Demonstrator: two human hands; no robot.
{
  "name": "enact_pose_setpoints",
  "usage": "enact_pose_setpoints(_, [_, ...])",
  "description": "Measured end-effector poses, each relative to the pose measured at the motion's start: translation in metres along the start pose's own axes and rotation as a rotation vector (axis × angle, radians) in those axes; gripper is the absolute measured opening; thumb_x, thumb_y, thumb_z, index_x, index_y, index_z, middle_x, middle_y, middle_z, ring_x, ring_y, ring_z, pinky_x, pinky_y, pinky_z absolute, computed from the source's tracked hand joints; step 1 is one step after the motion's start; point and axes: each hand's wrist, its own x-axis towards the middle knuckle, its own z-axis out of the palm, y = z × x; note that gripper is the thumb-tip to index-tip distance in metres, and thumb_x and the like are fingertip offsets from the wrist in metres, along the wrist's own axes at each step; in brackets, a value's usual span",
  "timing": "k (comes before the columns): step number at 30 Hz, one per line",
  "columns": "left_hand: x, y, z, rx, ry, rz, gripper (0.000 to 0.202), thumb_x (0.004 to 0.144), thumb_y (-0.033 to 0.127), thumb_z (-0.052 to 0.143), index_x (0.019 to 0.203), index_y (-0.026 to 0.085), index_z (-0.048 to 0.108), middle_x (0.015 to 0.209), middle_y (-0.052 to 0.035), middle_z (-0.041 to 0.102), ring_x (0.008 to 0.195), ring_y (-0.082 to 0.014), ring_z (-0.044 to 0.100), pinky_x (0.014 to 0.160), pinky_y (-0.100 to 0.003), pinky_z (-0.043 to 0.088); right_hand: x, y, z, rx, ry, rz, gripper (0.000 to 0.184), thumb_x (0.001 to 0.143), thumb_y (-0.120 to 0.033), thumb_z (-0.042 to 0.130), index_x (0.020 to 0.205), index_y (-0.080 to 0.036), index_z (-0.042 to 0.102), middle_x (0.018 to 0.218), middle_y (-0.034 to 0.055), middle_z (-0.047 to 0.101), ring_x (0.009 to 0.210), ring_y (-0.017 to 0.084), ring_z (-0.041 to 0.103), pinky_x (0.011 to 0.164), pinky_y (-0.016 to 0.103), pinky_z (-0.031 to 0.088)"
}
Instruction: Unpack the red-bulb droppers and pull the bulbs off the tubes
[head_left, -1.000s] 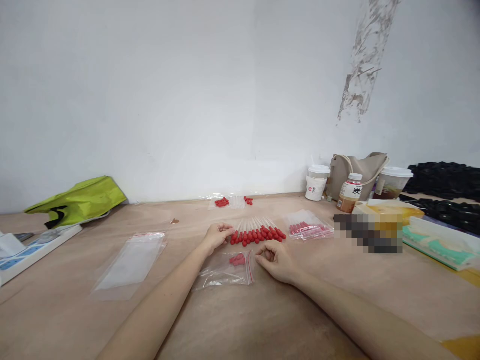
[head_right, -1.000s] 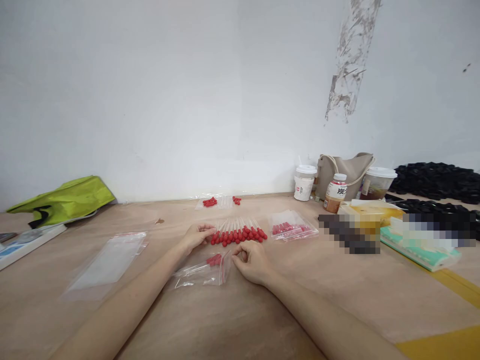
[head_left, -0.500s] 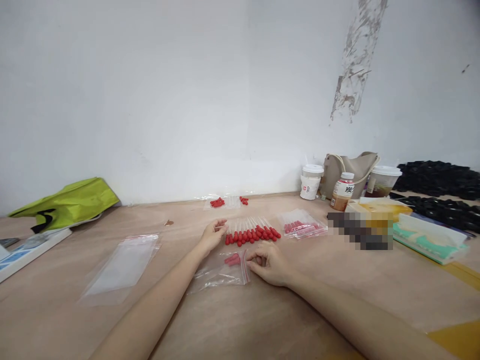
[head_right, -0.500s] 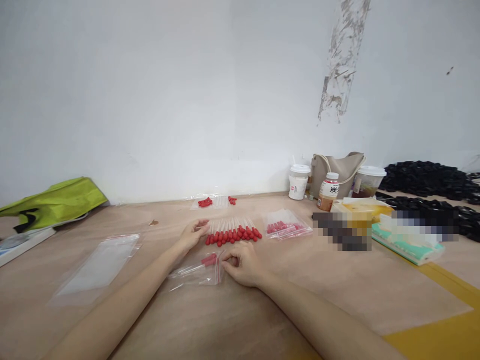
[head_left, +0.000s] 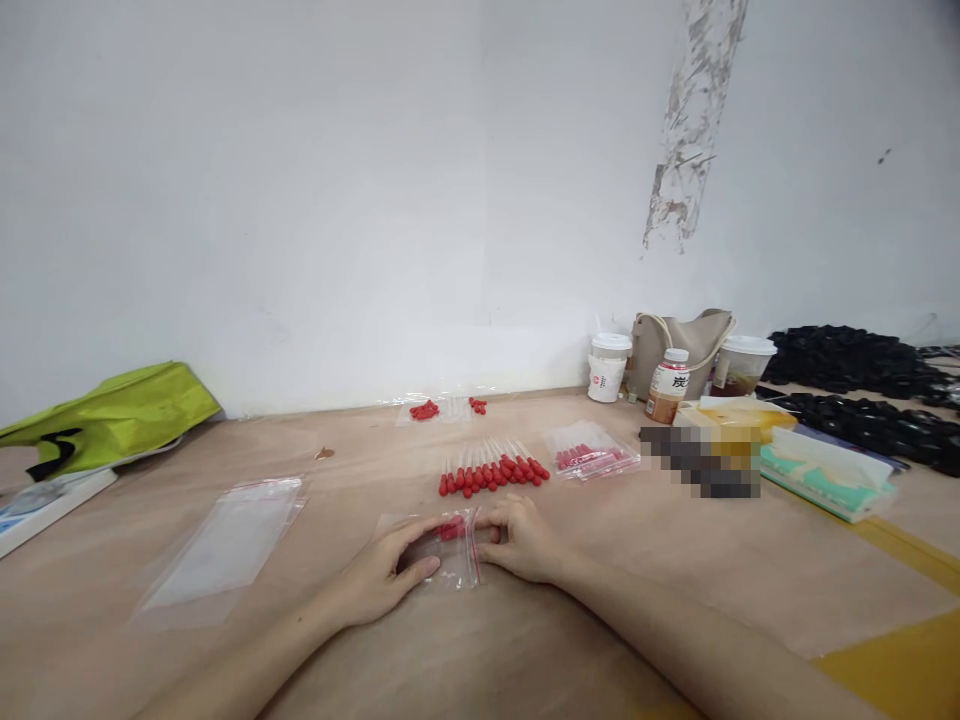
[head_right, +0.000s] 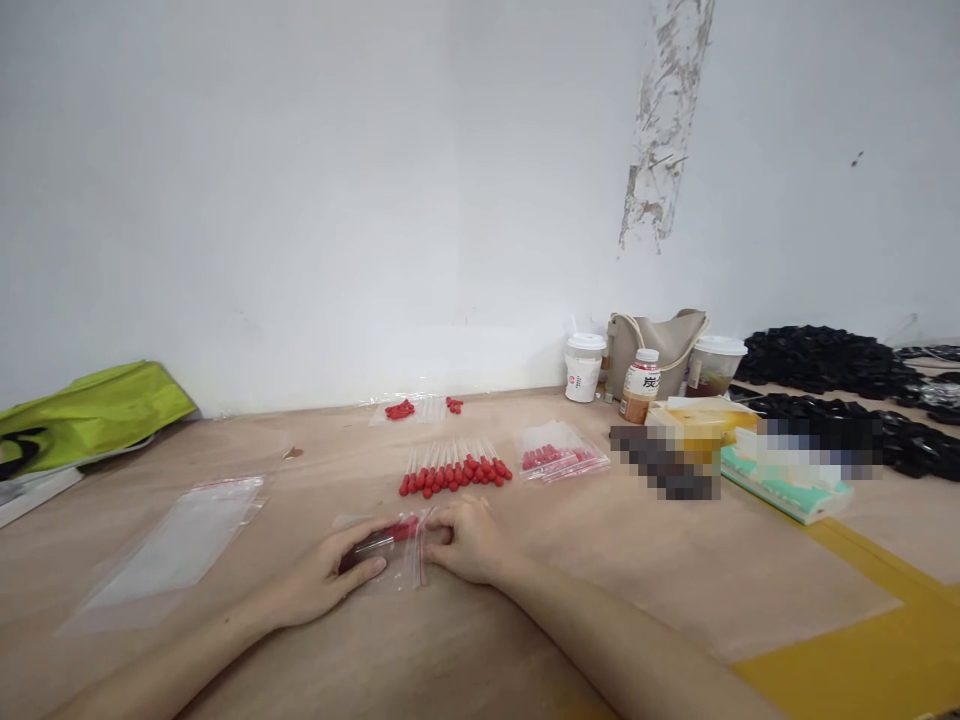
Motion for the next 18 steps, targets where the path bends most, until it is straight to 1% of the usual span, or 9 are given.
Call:
enact_pose_setpoints(3, [0.0024, 0.0009, 0.0016, 0.017, -0.029, 0.029, 0.045, 0.081, 0.036, 0.05, 0.125, 0.031, 0.043, 0.125, -0.0006, 0.05, 0.113, -0.0207, 0.046, 0.097, -0.035, 0.034, -0.0004, -0.0034, -0.0024, 0.002, -0.021, 0.007, 0.013, 0.066, -0.027, 0.066, 0.078, -0.023, 0.066, 0.061, -0.0038, 0.059, 0.064, 0.012, 0.051, 0.062, 0.021, 0.033])
enact_pose_setpoints(6, [0.0032, 0.005, 0.0015, 0.033, -0.057, 0.041, 0.048, 0.081, 0.036, 0.049, 0.127, 0.031, 0.04, 0.127, -0.0012, 0.049, 0.114, -0.0207, 0.045, 0.097, -0.035, 0.033, -0.0005, -0.0067, -0.0044, 0.009, -0.026, 0.016, 0.007, 0.065, -0.022, 0.064, 0.071, -0.02, 0.063, 0.059, -0.0043, 0.056, 0.061, 0.011, 0.049, 0.059, 0.02, 0.031])
enact_pose_setpoints(8, [0.0019, 0.0072, 0.0008, 0.048, -0.096, 0.047, 0.05, 0.081, 0.037, 0.049, 0.129, 0.032, 0.037, 0.128, -0.0014, 0.048, 0.114, -0.0211, 0.045, 0.097, -0.035, 0.033, -0.0007, -0.0078, -0.0046, 0.013, -0.028, 0.018, 0.003, 0.065, -0.019, 0.062, 0.068, -0.018, 0.06, 0.057, -0.0051, 0.053, 0.059, 0.01, 0.047, 0.058, 0.02, 0.031])
enact_pose_setpoints(11, [-0.0005, 0.0088, 0.0001, 0.058, -0.129, 0.069, 0.05, 0.081, 0.038, 0.049, 0.13, 0.032, 0.036, 0.129, -0.0013, 0.047, 0.115, -0.0213, 0.044, 0.097, -0.035, 0.032, -0.0015, -0.0071, -0.0038, 0.025, -0.036, 0.0, 0.004, 0.066, -0.017, 0.06, 0.07, -0.019, 0.061, 0.059, -0.0056, 0.052, 0.06, 0.009, 0.047, 0.059, 0.019, 0.031])
enact_pose_setpoints(13, [-0.0015, 0.0087, 0.0004, 0.046, -0.124, 0.079, 0.05, 0.082, 0.038, 0.048, 0.13, 0.032, 0.036, 0.13, -0.0013, 0.045, 0.116, -0.0212, 0.042, 0.099, -0.036, 0.031, -0.002, -0.0057, -0.0031, 0.048, -0.042, -0.002, 0.01, 0.067, -0.02, 0.061, 0.077, -0.021, 0.063, 0.062, -0.0051, 0.053, 0.062, 0.01, 0.048, 0.061, 0.02, 0.033])
enact_pose_setpoints(15, [-0.0019, 0.0078, 0.0012, 0.033, -0.115, 0.073, 0.049, 0.082, 0.038, 0.048, 0.129, 0.031, 0.037, 0.132, -0.0017, 0.044, 0.118, -0.0218, 0.04, 0.101, -0.037, 0.029, -0.0026, -0.0042, -0.0023, 0.076, -0.038, 0.035, 0.016, 0.065, -0.026, 0.066, 0.08, -0.022, 0.065, 0.066, -0.0037, 0.055, 0.066, 0.011, 0.05, 0.063, 0.021, 0.035])
enact_pose_setpoints(18, [-0.002, 0.0058, 0.0022, 0.032, -0.112, 0.057, 0.049, 0.082, 0.039, 0.048, 0.129, 0.03, 0.038, 0.133, -0.0016, 0.042, 0.121, -0.0226, 0.037, 0.102, -0.038, 0.027, -0.0035, -0.0027, -0.001, 0.097, 0.0, 0.096, 0.026, 0.056, -0.036, 0.073, 0.073, -0.019, 0.064, 0.072, -0.0013, 0.056, 0.071, 0.014, 0.051, 0.066, 0.023, 0.037])
